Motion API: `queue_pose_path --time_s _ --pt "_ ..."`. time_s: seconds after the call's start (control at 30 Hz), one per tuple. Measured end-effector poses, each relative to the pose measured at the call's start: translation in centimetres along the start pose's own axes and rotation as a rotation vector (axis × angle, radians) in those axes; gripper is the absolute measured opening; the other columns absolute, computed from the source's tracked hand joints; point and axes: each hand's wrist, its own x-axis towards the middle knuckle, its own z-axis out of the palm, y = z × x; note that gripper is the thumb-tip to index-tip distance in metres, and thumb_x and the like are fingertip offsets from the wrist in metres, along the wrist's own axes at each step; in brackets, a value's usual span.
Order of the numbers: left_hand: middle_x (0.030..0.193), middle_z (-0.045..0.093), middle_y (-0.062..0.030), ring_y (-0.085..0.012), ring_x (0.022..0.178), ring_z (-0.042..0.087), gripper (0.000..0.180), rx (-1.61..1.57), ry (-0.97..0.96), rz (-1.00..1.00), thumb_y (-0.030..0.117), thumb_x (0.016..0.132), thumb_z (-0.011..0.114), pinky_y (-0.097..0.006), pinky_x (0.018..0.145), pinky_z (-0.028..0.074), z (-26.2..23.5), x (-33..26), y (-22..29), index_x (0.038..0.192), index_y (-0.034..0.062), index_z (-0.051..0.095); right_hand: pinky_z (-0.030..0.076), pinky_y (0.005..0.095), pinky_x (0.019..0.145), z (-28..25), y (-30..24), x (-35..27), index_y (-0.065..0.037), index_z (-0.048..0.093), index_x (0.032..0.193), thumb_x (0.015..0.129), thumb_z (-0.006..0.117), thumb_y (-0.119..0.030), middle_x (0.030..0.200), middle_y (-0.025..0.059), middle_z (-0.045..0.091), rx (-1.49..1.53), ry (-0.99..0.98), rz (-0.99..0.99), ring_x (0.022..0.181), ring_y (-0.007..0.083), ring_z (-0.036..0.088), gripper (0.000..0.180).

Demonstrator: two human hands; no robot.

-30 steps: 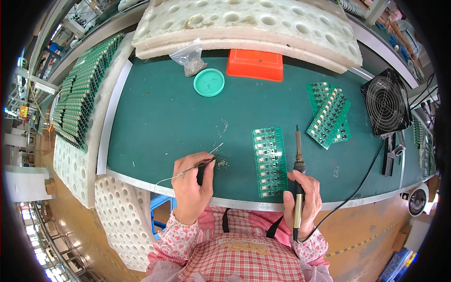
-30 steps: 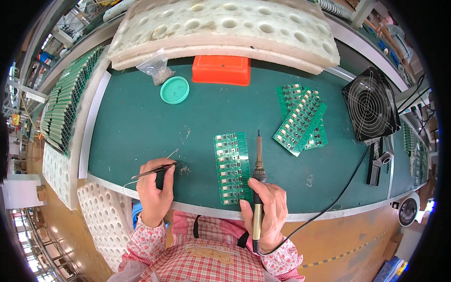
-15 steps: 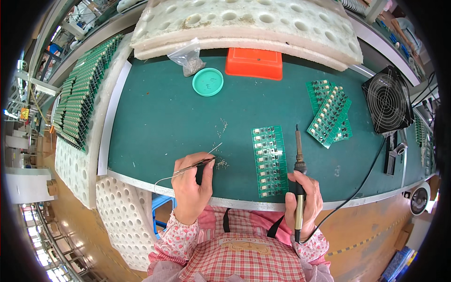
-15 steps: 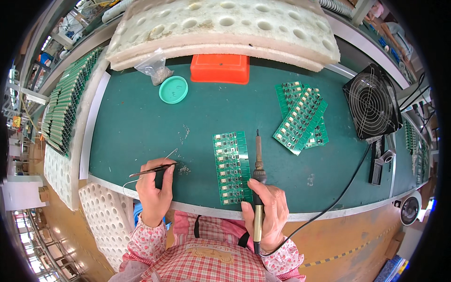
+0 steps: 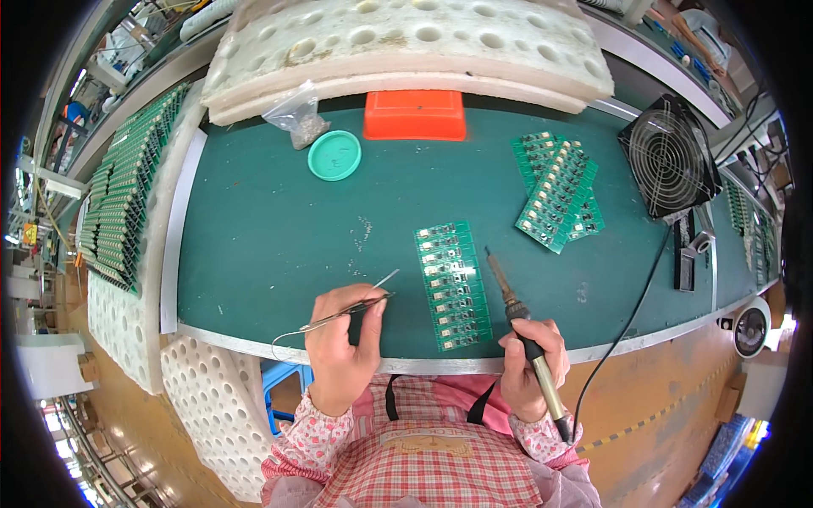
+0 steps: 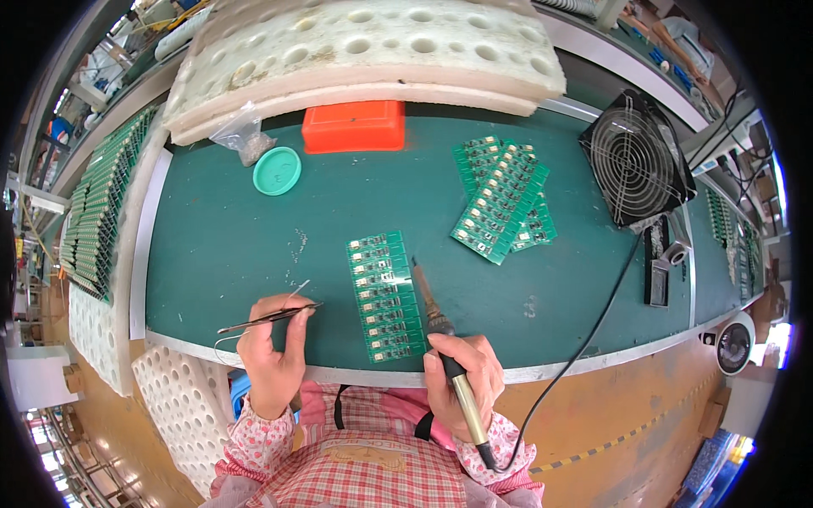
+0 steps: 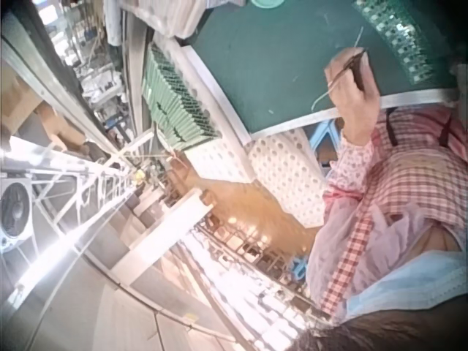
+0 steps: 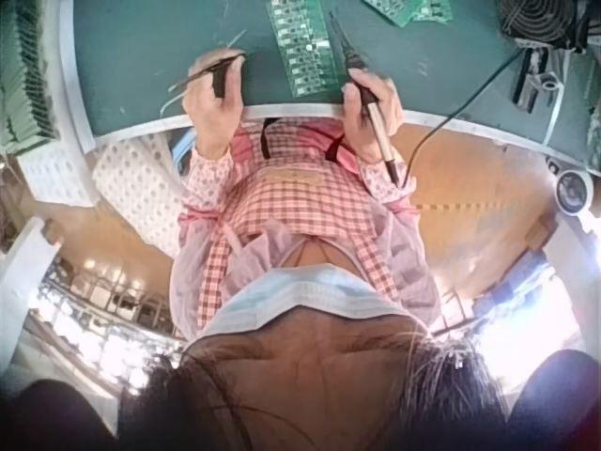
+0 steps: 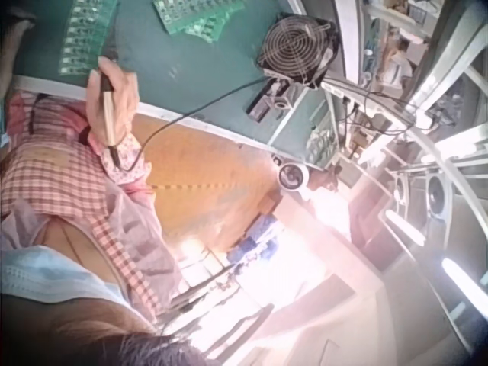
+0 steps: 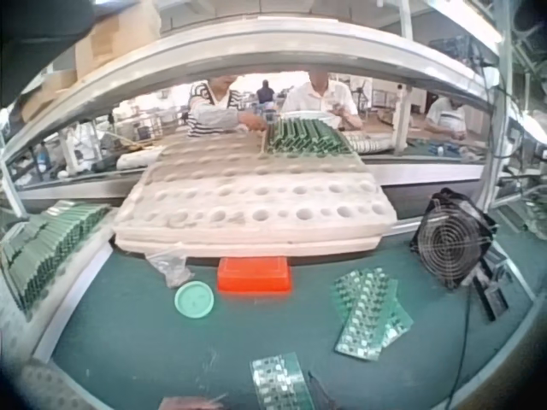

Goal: The person solders components onto circuit board strips using a soldering iron, solder wire, and tweezers at a workbench.

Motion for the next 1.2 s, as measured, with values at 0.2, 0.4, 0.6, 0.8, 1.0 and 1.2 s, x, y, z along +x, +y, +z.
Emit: queue_pose_path --time_s 0.2,0.4,0.6,0.8,1.0,1.2 --pt "0.097 0.069 -0.0127 -0.0207 0.083 0.070 0.015 -0.152 -0.096 0.036 -0.008 0.089 0.065 -0.028 0.074 0.055 2.7 0.1 1.0 0.103 -0.0024 0.064 0.048 0.0320 0.054 0.1 1.1 -1.6 -0.003 0.064 0.102 0.092 0.070 -0.013 0.074 0.0087 0.066 0.224 0.158 0.091 0.060 0.0217 0.061 0.015" --pt "0.096 0.069 -0.0129 -0.0218 0.082 0.070 0.016 -0.104 -0.119 -0.001 -0.009 0.086 0.067 -0.029 0.073 0.055 3.4 0.4 1.0 0.100 -0.0025 0.064 0.047 0.0311 0.051 -0.3 0.6 -1.2 -0.003 0.064 0.101 0.092 0.069 -0.011 0.071 0.0074 0.065 0.232 0.096 0.102 0.055 0.0199 0.059 0.014" --pt "0.096 0.069 -0.0136 -0.0253 0.084 0.070 0.017 -0.089 -0.115 0.035 -0.010 0.084 0.068 -0.031 0.073 0.055 3.6 0.8 1.1 0.098 -0.0024 0.064 0.049 0.0315 0.052 -0.2 0.7 -1.3 -0.003 0.064 0.101 0.090 0.070 -0.009 0.070 0.0070 0.065 0.258 0.108 0.102 0.056 0.0200 0.061 0.015" --pt "0.097 0.070 -0.0139 -0.0270 0.085 0.069 0.017 -0.064 -0.114 0.096 -0.010 0.083 0.069 -0.032 0.074 0.054 3.6 1.0 1.2 0.097 -0.0023 0.064 0.051 0.0314 0.054 -0.4 0.5 -1.1 -0.002 0.064 0.100 0.090 0.069 -0.009 0.067 0.0058 0.065 0.265 0.095 0.113 0.056 0.0199 0.062 0.014" --pt "0.096 0.070 -0.0131 -0.0280 0.086 0.068 0.017 -0.047 -0.128 0.081 -0.009 0.083 0.070 -0.034 0.075 0.053 3.5 1.1 1.4 0.097 -0.0009 0.065 0.053 0.0306 0.055 -0.2 0.4 -1.0 -0.001 0.064 0.099 0.091 0.069 -0.011 0.062 0.0039 0.064 0.257 0.121 0.107 0.056 0.0194 0.063 0.013" --pt "0.097 0.070 -0.0124 -0.0275 0.086 0.068 0.016 -0.034 -0.131 0.074 -0.008 0.083 0.070 -0.034 0.075 0.052 3.5 1.1 1.5 0.097 -0.0002 0.065 0.053 0.0305 0.054 -0.2 0.4 -0.9 0.000 0.065 0.097 0.092 0.069 -0.013 0.062 0.0036 0.064 0.256 0.143 0.085 0.056 0.0189 0.063 0.015"
